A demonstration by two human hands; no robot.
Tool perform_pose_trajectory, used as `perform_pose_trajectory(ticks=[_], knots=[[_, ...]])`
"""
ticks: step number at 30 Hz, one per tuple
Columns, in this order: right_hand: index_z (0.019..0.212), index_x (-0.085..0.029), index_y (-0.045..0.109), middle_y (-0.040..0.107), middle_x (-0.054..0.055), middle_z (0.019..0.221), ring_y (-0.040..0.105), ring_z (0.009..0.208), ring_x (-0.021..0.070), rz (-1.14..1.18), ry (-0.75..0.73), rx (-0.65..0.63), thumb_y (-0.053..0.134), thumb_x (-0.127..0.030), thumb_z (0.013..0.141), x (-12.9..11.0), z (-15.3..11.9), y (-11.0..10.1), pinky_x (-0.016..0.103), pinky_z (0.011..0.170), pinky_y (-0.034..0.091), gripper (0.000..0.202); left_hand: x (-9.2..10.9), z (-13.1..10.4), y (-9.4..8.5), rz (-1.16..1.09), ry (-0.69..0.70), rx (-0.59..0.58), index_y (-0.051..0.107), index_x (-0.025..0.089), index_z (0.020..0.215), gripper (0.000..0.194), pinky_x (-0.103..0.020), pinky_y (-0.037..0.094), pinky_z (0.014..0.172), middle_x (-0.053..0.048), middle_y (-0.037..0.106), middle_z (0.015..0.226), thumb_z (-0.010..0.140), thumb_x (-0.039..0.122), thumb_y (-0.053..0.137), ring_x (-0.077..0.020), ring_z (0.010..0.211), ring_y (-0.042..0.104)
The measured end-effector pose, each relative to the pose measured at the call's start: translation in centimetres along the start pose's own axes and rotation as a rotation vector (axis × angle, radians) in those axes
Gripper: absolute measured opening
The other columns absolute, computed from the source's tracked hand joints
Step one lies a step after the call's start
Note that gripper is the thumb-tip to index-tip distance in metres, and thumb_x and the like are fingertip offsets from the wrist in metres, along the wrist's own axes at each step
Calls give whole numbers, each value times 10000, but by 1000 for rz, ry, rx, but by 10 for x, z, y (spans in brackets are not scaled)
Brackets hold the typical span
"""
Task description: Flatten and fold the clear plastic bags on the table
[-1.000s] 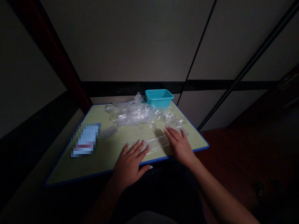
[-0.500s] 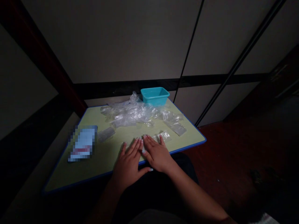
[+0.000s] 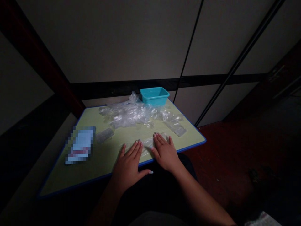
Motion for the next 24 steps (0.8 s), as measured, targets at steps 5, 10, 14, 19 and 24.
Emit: perform_pose_trajectory(ticks=[5, 10, 14, 19, 24], knots=[[1465, -136, 314, 300, 133, 1515, 244, 1417, 245, -57, 87, 23, 247, -458, 985, 22, 0, -3, 561, 1134, 99, 582, 0, 0, 1, 0, -1, 2, 303, 131, 1466, 891, -580, 152, 1131, -155, 347, 1499, 772, 620, 570, -337, 1377, 332], [1472, -146, 298, 297, 135, 1517, 254, 1413, 248, -81, 114, 46, 243, -436, 989, 38, 1, -8, 581, 1127, 87, 566, -1, 0, 2, 1, 1, -3, 291, 115, 1467, 906, -578, 151, 1133, -158, 328, 1507, 774, 629, 567, -327, 1386, 319], [1500, -167, 211, 229, 123, 1543, 214, 1426, 262, -65, 41, 104, 268, -432, 981, 25, -6, -10, 624, 1114, 10, 586, -2, -1, 4, 9, 6, 11, 303, 118, 1464, 896, -572, 177, 1129, -157, 332, 1506, 779, 638, 553, -329, 1383, 324], [1503, -195, 211, 243, 88, 1542, 199, 1432, 229, 35, -248, 14, 289, -490, 972, -18, -13, 0, 555, 1149, 6, 612, -2, -1, 6, 24, 9, 22, 343, 122, 1448, 841, -564, 175, 1133, -156, 359, 1492, 785, 586, 573, -326, 1376, 339], [1481, -131, 269, 289, 131, 1521, 225, 1424, 223, 46, -237, -30, 259, -496, 980, -31, -1, 6, 534, 1155, 29, 620, -2, 0, 6, 15, 4, 34, 370, 126, 1435, 828, -561, 174, 1135, -164, 393, 1472, 776, 570, 601, -327, 1372, 345]])
Point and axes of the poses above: each hand's wrist, its own z-axis towards the middle knuckle, its own y-axis out of the palm, x = y × z, the point moved 3 cm from there along z, towards the middle knuckle
